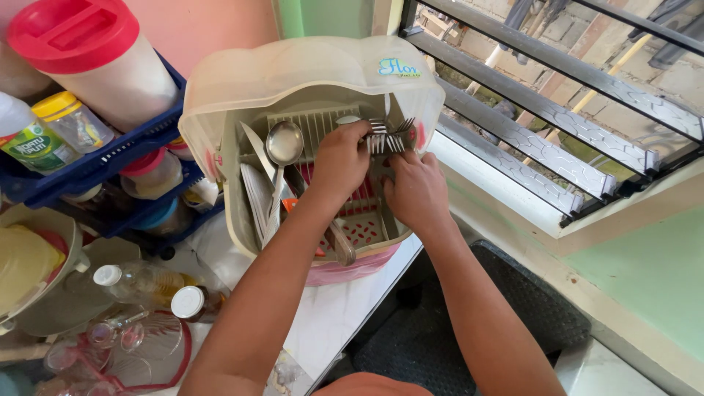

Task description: Organizing forks and spoons from a drying rack onto a dining table.

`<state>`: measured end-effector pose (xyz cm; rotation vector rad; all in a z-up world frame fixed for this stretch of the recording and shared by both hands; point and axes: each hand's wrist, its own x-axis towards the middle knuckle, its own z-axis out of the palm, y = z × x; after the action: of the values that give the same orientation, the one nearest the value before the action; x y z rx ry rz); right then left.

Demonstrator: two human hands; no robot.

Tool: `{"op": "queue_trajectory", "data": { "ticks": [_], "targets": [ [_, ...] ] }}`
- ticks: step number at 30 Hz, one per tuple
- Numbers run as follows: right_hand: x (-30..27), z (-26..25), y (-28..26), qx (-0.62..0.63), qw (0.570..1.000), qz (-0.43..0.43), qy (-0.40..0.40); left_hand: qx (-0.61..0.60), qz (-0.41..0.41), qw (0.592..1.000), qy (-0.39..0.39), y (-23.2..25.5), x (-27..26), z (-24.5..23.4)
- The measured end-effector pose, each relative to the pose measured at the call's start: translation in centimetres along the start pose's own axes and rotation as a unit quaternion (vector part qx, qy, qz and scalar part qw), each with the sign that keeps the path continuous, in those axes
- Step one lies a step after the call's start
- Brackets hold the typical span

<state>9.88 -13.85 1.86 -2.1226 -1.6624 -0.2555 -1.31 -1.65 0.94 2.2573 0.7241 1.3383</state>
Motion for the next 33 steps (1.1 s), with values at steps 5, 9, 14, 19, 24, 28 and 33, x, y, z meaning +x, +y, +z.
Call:
{"op": "queue_trajectory", "data": {
  "ticks": [5,9,14,19,24,28,33],
  "targets": [
    [-0.1,-0.1,0.0,0.006,1.000,-0.005,0.008,-0.072,-0.033,0.997,0.002,2.7,-1.1,-2.4],
    [-0.2,-0.1,-0.2,-0.004,1.000,-0.010,0.019,-0.167,-0.078,0.982,0.028,3.1,-2.4,-3.2],
    [-0.3,-0.2,-0.4,-0.004,1.000,0.005,0.031,-0.231,-0.137,0.960,0.074,4.3,-3.3,-4.6],
    [-1.0,0.1,-0.4,0.017,0.997,0.007,0.079,-0.299,-0.200,0.927,0.108,4.7,-5.0,-5.9],
    [-2.2,0.0,-1.4,0.022,0.990,0.014,0.135,-0.411,-0.241,0.869,0.131,4.7,-6.8,-7.0],
    [-4.3,0.8,-2.6,0.047,0.978,0.019,0.201,-0.455,-0.248,0.844,0.138,4.6,-8.4,-7.2],
    [-7.6,0.3,-5.3,0.088,0.950,-0.041,0.296,-0.468,-0.266,0.833,0.130,5.7,-9.9,-8.8]
  ]
}}
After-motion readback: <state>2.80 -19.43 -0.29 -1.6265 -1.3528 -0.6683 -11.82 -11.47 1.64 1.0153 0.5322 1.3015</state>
